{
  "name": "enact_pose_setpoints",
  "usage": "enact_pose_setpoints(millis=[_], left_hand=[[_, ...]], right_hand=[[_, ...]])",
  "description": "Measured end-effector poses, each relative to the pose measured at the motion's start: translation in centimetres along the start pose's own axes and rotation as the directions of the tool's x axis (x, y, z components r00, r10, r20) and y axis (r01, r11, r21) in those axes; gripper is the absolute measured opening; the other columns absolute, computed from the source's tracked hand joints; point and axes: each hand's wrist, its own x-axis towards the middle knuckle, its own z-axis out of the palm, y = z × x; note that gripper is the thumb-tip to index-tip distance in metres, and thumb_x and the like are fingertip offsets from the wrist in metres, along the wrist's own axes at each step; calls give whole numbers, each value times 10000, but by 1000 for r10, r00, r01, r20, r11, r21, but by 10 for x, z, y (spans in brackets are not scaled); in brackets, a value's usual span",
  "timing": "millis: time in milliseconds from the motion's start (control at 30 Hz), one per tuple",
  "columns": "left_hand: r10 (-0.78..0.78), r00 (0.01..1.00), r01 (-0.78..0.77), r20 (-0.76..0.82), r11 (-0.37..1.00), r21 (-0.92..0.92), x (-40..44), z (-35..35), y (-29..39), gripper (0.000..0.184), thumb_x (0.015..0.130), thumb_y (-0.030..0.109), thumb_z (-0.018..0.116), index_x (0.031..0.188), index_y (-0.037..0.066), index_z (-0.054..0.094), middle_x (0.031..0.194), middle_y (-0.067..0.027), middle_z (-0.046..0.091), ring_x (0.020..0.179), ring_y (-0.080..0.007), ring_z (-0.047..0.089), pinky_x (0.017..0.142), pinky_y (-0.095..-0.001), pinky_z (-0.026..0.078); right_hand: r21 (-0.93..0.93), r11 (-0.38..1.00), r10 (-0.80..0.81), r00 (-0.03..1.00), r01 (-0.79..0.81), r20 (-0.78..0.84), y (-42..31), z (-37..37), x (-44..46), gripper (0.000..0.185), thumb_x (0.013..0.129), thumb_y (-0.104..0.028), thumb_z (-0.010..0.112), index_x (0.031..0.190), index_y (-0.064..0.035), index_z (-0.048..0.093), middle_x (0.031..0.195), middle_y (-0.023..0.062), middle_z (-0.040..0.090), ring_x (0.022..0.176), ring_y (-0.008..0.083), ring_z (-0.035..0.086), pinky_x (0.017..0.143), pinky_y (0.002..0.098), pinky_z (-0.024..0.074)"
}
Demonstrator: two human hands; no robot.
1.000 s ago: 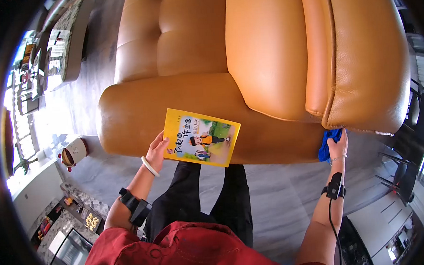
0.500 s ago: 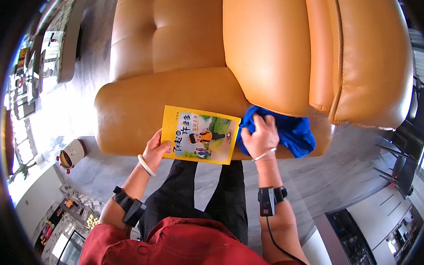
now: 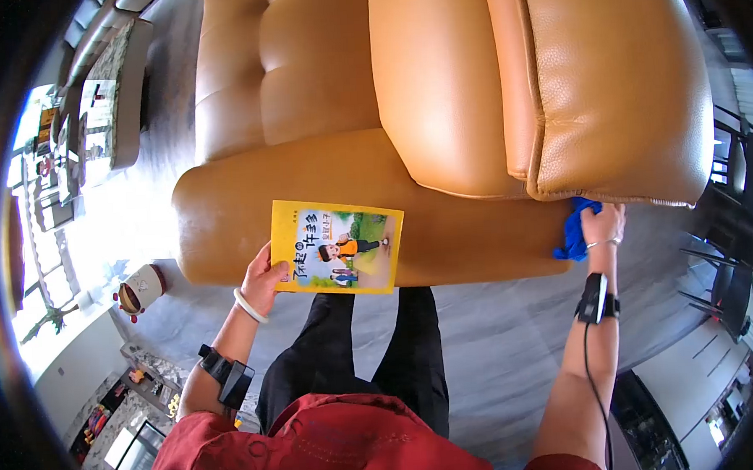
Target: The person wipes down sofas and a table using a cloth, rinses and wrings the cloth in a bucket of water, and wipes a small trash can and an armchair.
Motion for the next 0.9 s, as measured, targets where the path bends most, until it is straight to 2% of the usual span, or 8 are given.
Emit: enact_pose_setpoints(millis=[100, 200, 300, 333, 433, 567, 700, 900], left_hand=[[1, 1000, -2, -8, 1000, -5, 1, 0, -3, 470, 817, 13, 537, 1263, 2, 388, 1085, -53, 555, 949, -114, 531, 814, -253, 436], [1, 1000, -2, -16, 1000, -25, 2, -1, -7, 479, 817, 18, 544, 1268, 5, 383, 1079, -49, 556, 947, -110, 530, 808, -248, 437], [9, 1000, -10, -5, 1000, -25, 1, 0, -4, 484, 817, 25, 552, 1269, 8, 381, 1071, -44, 558, 942, -105, 530, 803, -244, 437], [20, 1000, -20, 4, 999, -29, 2, 0, -3, 485, 816, 28, 555, 1269, 9, 381, 1067, -42, 559, 938, -103, 531, 801, -243, 437], [11, 1000, -11, 17, 1000, -19, 6, -2, -6, 484, 817, 38, 560, 1268, 14, 386, 1056, -38, 558, 929, -100, 529, 799, -242, 435], [-38, 999, 36, 39, 998, 43, 9, -9, -4, 479, 817, 46, 564, 1263, 15, 392, 1037, -30, 560, 898, -90, 525, 774, -234, 435], [-38, 999, 37, 34, 998, 47, 4, 0, 10, 471, 817, 57, 570, 1255, 16, 401, 995, -18, 564, 835, -70, 513, 720, -214, 428], [-14, 1000, 14, 9, 999, 40, 2, 4, 13, 496, 805, 71, 595, 1255, 6, 397, 1010, -25, 561, 838, -71, 510, 718, -215, 427]], right_hand=[[593, 667, 255, 886, -451, 387, 56, 38, 29, 515, 707, -296, 640, 1130, -24, 531, 1208, 194, 488, 1165, 333, 407, 950, 395, 352], [299, 953, 67, 994, -38, -88, 56, 87, 26, 541, 724, -331, 655, 1126, 8, 530, 1158, 190, 538, 1121, 322, 465, 905, 391, 382], [294, 911, 265, 957, -288, 117, 47, 67, 21, 517, 729, -329, 650, 1111, 1, 542, 1122, 181, 564, 1077, 303, 506, 874, 392, 400], [428, 890, 220, 970, -157, -101, 13, 46, 6, 355, 700, -240, 586, 962, -1, 598, 971, 183, 618, 932, 332, 569, 793, 412, 446], [439, 849, 327, 945, -294, 0, -45, 13, -37, 311, 676, -195, 582, 923, -5, 597, 898, 163, 618, 839, 299, 581, 763, 380, 453], [475, 859, -115, 976, 190, -182, -160, -2, -98, 271, 636, -120, 605, 902, -64, 592, 837, 132, 577, 752, 294, 545, 726, 395, 458], [623, 727, -274, 954, 289, -123, -241, -9, -127, 417, 642, -121, 611, 1045, -49, 535, 887, 148, 577, 798, 324, 566, 707, 384, 477], [318, 771, -532, 832, 552, -155, -167, -13, -110, 474, 563, -112, 654, 1027, -103, 559, 861, 76, 590, 731, 271, 560, 666, 366, 499]])
